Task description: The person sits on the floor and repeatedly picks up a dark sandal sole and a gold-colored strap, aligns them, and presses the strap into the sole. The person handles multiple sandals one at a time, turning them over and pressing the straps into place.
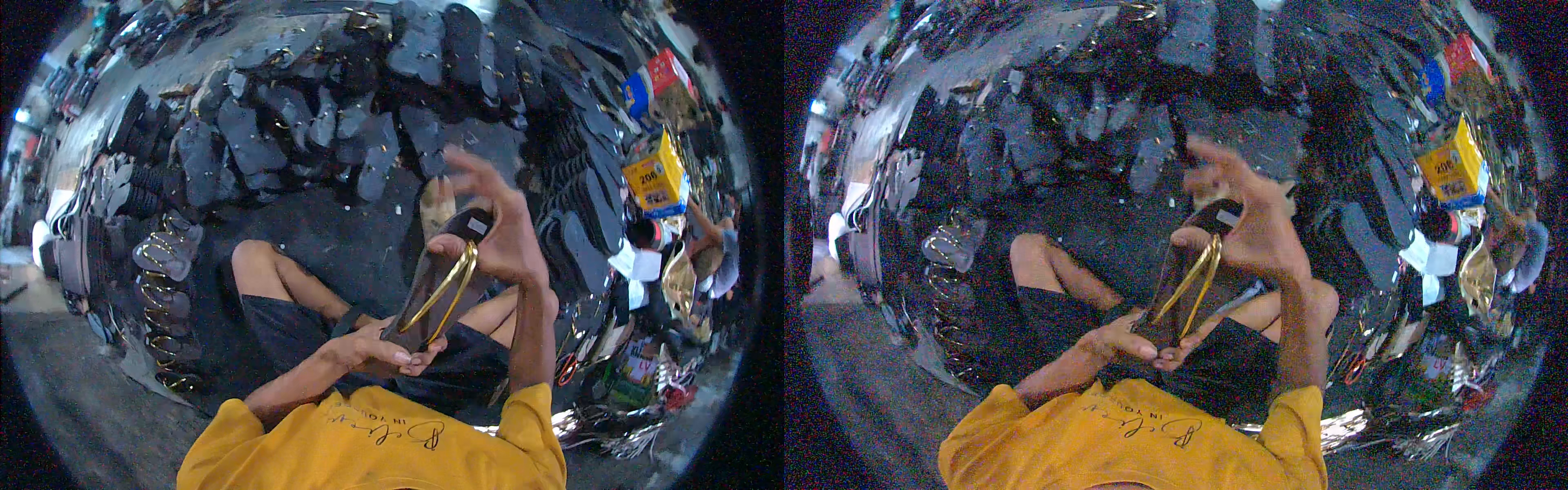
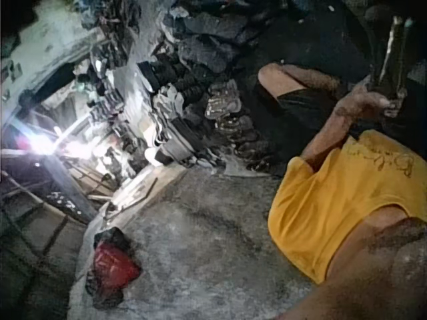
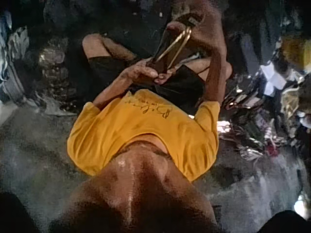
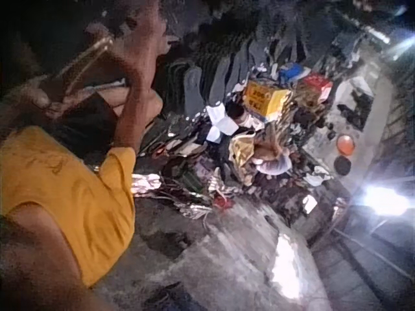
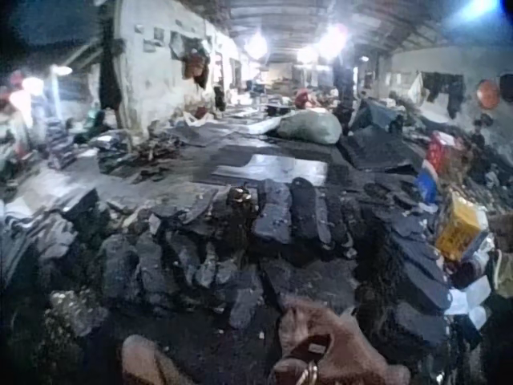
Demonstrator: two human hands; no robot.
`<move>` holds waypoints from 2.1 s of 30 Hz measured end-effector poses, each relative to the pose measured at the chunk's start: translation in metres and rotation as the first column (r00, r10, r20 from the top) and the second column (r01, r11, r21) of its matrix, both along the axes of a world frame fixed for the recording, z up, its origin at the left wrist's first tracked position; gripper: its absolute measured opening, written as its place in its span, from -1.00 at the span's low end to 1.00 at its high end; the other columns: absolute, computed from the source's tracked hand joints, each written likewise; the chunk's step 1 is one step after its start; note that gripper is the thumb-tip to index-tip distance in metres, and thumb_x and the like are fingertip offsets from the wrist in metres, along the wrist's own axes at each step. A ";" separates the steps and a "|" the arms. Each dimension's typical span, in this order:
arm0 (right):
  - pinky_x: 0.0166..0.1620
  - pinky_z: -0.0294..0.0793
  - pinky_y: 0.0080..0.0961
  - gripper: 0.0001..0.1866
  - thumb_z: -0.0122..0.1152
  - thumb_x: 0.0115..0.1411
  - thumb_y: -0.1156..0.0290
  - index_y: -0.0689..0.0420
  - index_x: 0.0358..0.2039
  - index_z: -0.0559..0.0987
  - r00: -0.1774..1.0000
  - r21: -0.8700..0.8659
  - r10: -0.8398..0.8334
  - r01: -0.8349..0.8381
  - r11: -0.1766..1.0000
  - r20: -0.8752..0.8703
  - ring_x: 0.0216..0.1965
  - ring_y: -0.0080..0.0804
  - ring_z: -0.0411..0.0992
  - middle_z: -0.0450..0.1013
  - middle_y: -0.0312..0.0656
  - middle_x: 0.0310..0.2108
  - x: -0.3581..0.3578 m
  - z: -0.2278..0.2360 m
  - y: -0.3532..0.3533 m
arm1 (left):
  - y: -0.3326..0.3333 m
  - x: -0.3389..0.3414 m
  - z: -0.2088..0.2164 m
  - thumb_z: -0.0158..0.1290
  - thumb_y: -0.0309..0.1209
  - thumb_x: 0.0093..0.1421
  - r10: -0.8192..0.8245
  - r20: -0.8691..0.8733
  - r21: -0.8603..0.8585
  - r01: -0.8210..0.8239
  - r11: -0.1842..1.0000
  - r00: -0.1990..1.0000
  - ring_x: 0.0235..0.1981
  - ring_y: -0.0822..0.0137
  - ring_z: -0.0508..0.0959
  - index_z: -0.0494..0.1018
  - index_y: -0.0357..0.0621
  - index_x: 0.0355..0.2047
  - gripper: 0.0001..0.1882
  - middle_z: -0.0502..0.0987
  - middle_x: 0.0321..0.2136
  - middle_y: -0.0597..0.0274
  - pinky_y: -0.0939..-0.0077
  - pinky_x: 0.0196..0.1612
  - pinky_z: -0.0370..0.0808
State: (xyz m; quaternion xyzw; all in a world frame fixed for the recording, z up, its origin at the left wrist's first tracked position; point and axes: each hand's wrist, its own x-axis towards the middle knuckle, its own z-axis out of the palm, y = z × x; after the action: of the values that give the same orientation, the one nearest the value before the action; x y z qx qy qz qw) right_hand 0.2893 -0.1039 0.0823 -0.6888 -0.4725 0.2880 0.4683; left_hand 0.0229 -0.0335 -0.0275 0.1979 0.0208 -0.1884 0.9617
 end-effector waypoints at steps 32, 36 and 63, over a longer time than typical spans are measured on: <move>0.22 0.54 -0.15 -0.61 0.18 0.48 0.25 0.25 0.15 0.63 0.569 0.190 -0.518 0.535 0.823 0.639 0.12 0.02 0.58 0.60 0.01 0.17 0.072 -0.187 0.049 | 0.163 -0.231 -0.063 0.08 -0.30 0.51 0.620 -0.420 0.538 -0.732 -0.418 -0.662 0.27 0.11 0.50 0.41 -0.34 0.26 -0.56 0.51 0.18 -0.01 0.10 0.40 0.49; 0.23 0.55 -0.15 -0.59 0.20 0.49 0.20 0.26 0.14 0.63 0.676 0.170 -0.717 0.696 0.698 0.172 0.13 -0.01 0.58 0.58 0.05 0.18 -0.006 -0.133 0.012 | 0.130 -0.152 -0.025 0.04 -0.25 0.51 0.985 0.170 0.789 -0.598 -0.141 -0.008 0.32 0.09 0.49 0.24 -0.21 0.44 -0.41 0.37 0.37 -0.02 0.13 0.40 0.45; 0.20 0.63 -0.09 -0.63 0.50 0.02 0.50 0.25 -0.11 0.72 0.947 0.434 -0.235 0.122 0.893 0.217 0.05 -0.05 0.68 0.70 -0.02 -0.05 -0.098 -0.036 -0.055 | 0.046 0.014 0.086 0.48 -0.32 0.14 0.109 0.796 0.590 -0.724 -0.357 0.595 0.18 -0.01 0.65 0.40 -0.33 0.20 -0.29 0.73 -0.05 0.09 -0.13 0.44 0.33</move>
State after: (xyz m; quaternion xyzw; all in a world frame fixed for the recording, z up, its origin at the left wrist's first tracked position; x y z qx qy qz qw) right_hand 0.1915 -0.1587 0.0466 -0.6463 -0.5151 0.0422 0.5614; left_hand 0.0368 0.0123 0.0586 0.8304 0.0206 0.3392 0.4415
